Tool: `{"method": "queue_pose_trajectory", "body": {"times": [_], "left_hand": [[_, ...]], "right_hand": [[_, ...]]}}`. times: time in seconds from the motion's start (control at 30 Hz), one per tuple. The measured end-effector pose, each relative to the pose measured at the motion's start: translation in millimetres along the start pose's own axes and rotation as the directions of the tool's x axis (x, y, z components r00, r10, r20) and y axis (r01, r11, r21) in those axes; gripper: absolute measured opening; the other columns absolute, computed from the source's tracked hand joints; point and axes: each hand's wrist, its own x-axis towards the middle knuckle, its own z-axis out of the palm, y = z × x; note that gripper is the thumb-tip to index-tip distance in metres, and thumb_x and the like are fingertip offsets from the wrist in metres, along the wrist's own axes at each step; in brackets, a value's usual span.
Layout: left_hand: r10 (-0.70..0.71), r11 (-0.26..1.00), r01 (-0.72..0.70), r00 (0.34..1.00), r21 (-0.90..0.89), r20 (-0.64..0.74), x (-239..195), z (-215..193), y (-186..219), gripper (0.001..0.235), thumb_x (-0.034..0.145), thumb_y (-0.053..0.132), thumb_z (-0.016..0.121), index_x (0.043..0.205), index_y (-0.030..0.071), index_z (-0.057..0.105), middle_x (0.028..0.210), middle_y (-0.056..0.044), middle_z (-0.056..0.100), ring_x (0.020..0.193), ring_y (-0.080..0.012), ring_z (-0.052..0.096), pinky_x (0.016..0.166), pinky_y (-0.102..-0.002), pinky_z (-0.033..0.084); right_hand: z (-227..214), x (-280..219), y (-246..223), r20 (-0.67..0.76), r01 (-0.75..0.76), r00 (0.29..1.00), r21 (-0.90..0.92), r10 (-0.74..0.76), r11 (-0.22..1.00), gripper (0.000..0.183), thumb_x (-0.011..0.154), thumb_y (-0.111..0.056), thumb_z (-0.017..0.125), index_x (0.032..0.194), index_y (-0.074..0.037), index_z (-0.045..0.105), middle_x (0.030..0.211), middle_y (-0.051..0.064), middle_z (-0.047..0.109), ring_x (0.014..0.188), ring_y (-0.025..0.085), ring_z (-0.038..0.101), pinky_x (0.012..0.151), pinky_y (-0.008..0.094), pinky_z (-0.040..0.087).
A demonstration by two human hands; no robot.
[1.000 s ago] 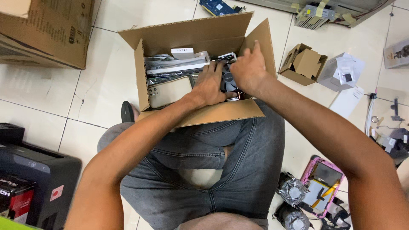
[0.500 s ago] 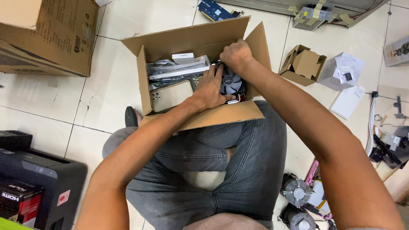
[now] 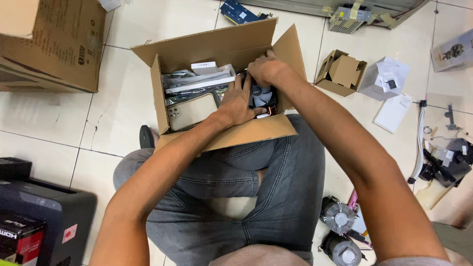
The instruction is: The person sits on the floor and sorts various electronic components and accessories from a large cardboard box. They handle items such as a cooling fan, a small cardboard box, a white box containing a black device, a circuit board, a cable, a black adapter, a pink tablet case, and a white box labeled CLIF II, placing them into the box or on the floor.
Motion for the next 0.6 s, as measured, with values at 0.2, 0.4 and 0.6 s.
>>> {"method": "queue_pose_trajectory", "body": {"times": [0.2,0.4,0.6], "left_hand": [[0.035,0.998,-0.037,0.999,-0.045,-0.024,5,11,-7,0.12,0.08,0.064,0.079,0.161,0.005,0.013,0.155,-0.022,0.019,0.143,-0.0485,0.034,0.117,-0.058,0.038],[0.038,0.999,-0.036,0.997,0.027,-0.064,14,25,-15,0.123,0.073,0.064,0.084,0.158,0.004,0.018,0.165,-0.033,0.0,0.148,-0.0562,0.018,0.114,-0.064,0.027],[0.249,0.891,-0.423,0.761,-0.167,-0.599,-64,-18,113,0.068,0.102,0.041,0.047,0.15,-0.005,0.033,0.147,-0.031,0.046,0.137,-0.0487,0.044,0.119,-0.054,0.034]], "right_hand": [[20,38,3,0.006,-0.022,1.0,0.148,0.021,0.989,0.033,0.092,-0.001,0.062,0.123,-0.003,0.071,0.122,0.017,0.073,0.121,0.039,0.062,0.108,0.055,0.035],[15,-14,-3,-0.23,0.045,0.973,0.191,0.0,0.98,0.034,0.096,-0.009,0.049,0.127,-0.002,0.062,0.127,0.026,0.066,0.116,0.045,0.062,0.089,0.057,0.056],[-10,-246,0,-0.857,0.667,0.507,0.456,0.09,0.589,0.03,0.11,-0.003,0.044,0.138,0.007,0.05,0.128,0.025,0.061,0.117,0.038,0.059,0.097,0.046,0.045]]}}
